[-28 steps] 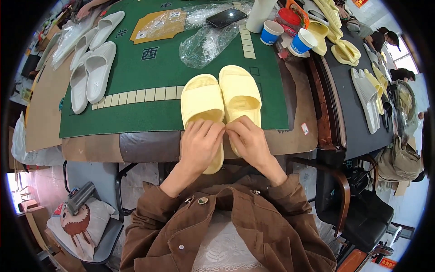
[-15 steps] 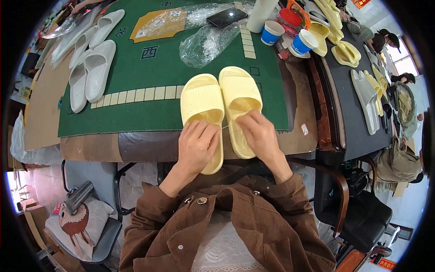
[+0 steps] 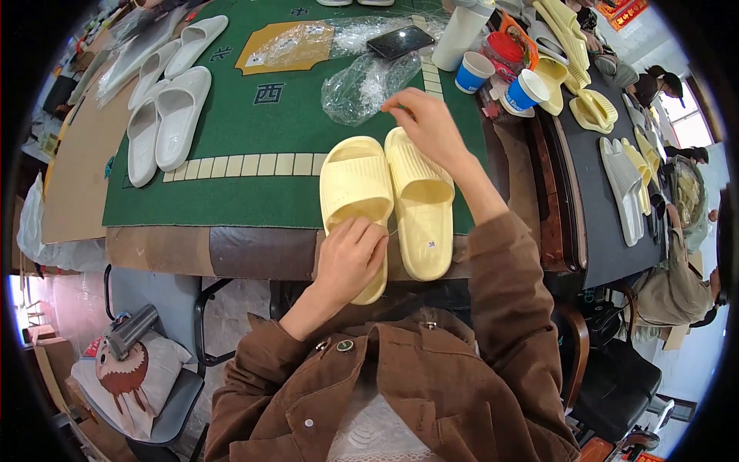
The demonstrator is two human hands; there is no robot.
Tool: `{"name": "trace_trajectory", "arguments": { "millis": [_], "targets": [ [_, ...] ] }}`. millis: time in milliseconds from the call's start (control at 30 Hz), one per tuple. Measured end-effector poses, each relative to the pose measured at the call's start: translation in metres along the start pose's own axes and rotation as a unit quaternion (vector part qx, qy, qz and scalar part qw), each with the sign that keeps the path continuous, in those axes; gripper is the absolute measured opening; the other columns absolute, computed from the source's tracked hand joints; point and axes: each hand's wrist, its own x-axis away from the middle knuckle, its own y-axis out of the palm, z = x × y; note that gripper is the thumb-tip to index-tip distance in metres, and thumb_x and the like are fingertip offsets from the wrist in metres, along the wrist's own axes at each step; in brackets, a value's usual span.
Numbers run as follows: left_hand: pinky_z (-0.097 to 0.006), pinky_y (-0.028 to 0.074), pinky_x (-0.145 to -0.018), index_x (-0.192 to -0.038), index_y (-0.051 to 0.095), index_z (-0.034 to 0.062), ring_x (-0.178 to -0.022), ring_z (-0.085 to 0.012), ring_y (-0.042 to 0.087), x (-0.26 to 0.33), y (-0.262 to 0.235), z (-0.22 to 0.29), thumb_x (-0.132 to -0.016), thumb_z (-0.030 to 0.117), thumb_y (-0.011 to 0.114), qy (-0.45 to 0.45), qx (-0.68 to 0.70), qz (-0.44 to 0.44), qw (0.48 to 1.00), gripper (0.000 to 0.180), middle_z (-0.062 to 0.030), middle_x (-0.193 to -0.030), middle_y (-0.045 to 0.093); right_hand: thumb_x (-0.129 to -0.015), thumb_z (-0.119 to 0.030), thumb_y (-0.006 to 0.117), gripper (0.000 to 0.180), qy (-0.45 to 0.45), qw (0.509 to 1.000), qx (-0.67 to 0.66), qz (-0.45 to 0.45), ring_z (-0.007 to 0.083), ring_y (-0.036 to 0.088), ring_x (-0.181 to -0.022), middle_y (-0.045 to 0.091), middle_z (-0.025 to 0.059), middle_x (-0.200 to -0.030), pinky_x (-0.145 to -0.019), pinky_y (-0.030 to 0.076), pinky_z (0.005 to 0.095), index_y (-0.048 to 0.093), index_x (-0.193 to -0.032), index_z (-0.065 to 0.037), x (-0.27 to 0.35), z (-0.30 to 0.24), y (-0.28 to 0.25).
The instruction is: The recorder is inspecting and tidying finished pairs of slides or sandals at a manufacturing table.
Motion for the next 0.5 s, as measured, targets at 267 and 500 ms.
{"name": "trace_trajectory", "arguments": {
  "millis": [267,500],
  "targets": [
    [-0.038,0.046,-0.065,-0.085,0.056,0.0057,-0.075,-0.0287,0.055,0.001,-0.004,0.000,-0.078,0.006,0.066,-0.008,-0.002,-0.017,1.000,0.013,-0.0089,-0.080,0.052,-0.082,-0.014,0.062,0.013,-0.003,0.977,0.213,-0.024,0.0293,0.064,-0.081,0.060,0.0064,-0.091,-0.067,0.053,0.0403,0.066,-0.094,-0.015,-0.040,0.023,0.056],
    [-0.038,0.046,-0.068,-0.086,0.055,0.0060,-0.077,-0.0280,0.056,0.003,-0.001,-0.003,-0.078,0.010,0.067,-0.011,-0.014,-0.027,0.999,0.015,-0.0085,-0.081,0.052,-0.081,-0.014,0.062,0.006,-0.081,0.970,0.227,-0.032,0.0290,0.064,-0.076,0.059,0.0054,-0.088,-0.062,0.052,0.0407,0.064,-0.087,-0.014,-0.041,0.034,0.060]
  ]
}}
